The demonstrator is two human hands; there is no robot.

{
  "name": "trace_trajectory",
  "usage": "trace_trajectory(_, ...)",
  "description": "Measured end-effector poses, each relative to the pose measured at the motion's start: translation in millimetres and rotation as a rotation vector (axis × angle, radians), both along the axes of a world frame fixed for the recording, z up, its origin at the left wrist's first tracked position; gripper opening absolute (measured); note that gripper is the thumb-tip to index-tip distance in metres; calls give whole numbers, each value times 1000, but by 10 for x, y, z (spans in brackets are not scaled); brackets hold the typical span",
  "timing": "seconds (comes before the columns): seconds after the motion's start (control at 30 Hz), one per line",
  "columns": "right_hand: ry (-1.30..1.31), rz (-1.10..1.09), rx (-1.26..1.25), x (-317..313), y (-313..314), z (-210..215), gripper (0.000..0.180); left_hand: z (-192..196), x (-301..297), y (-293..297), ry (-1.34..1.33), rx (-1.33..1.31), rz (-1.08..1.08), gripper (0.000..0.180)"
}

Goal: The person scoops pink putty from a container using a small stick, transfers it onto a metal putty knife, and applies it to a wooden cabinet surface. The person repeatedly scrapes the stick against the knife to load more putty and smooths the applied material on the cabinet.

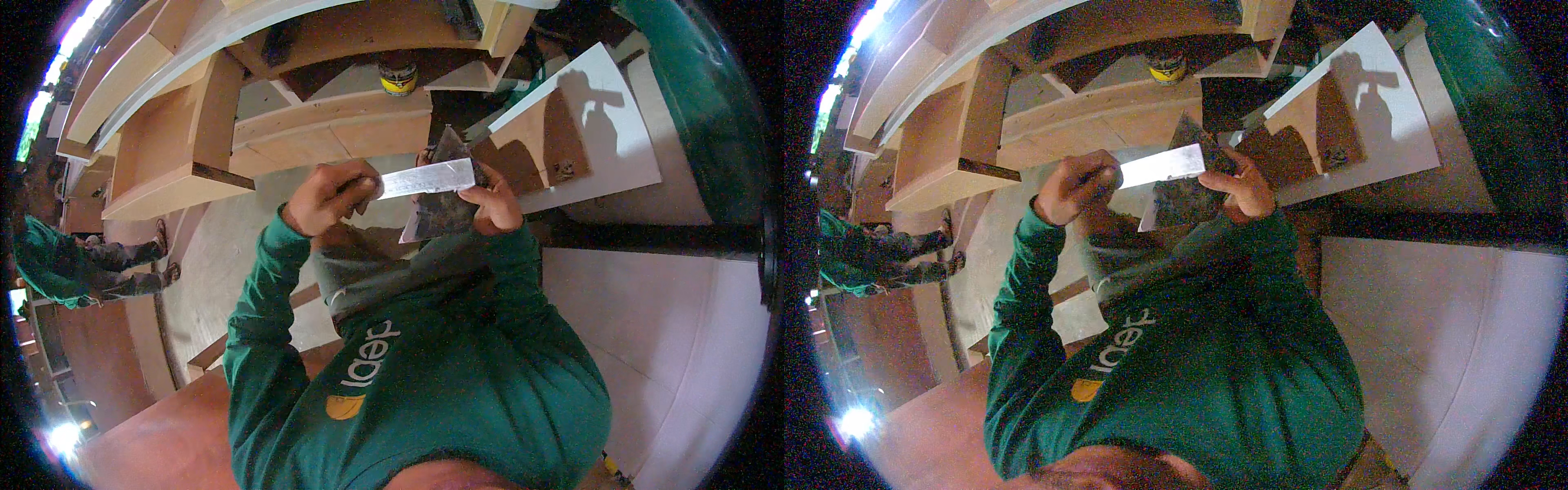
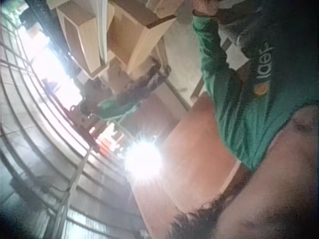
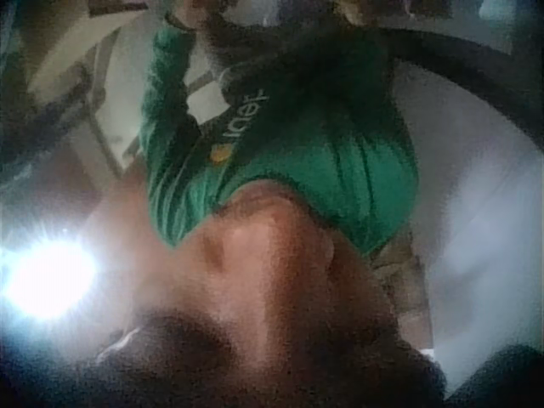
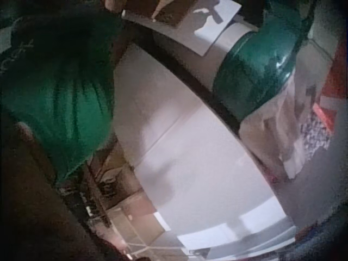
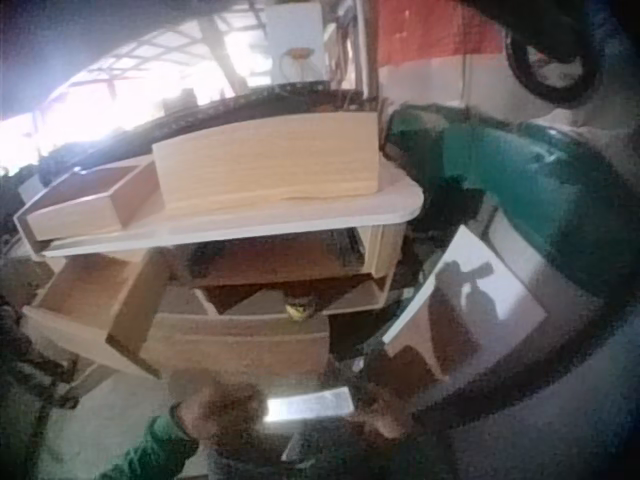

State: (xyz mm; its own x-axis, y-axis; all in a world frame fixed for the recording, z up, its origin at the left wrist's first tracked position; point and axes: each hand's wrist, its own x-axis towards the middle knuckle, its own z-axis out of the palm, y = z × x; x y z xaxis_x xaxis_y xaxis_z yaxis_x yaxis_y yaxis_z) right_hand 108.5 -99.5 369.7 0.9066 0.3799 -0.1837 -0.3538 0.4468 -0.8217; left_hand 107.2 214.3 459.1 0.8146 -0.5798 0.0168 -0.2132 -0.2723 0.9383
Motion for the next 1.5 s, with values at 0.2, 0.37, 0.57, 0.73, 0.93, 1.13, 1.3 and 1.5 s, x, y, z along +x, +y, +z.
trace_trajectory(0.2,-47,52,35,-31,-23,-133,62,-168,16,-65,63,73,10,26)
trace_trajectory(0.37,97,25,-5,-82,-85,96,62,-289,46,2,-80,80,29,24)
trace_trajectory(0.57,74,30,-6,-63,-115,16,67,-257,46,142,-179,184,85,20)
trace_trajectory(0.73,136,25,31,-60,-92,85,65,-213,42,339,-297,221,113,19)
trace_trajectory(0.93,126,-54,132,-8,-131,182,60,-59,8,482,-134,477,364,14)
trace_trajectory(1.13,135,-14,381,-39,45,187,59,-28,-251,-55,-180,50,372,19)
trace_trajectory(1.3,122,29,356,-18,-2,27,58,-144,-192,-251,-433,108,301,24)
trace_trajectory(1.5,-6,-46,342,57,-177,215,54,-384,-132,179,-435,244,333,24)
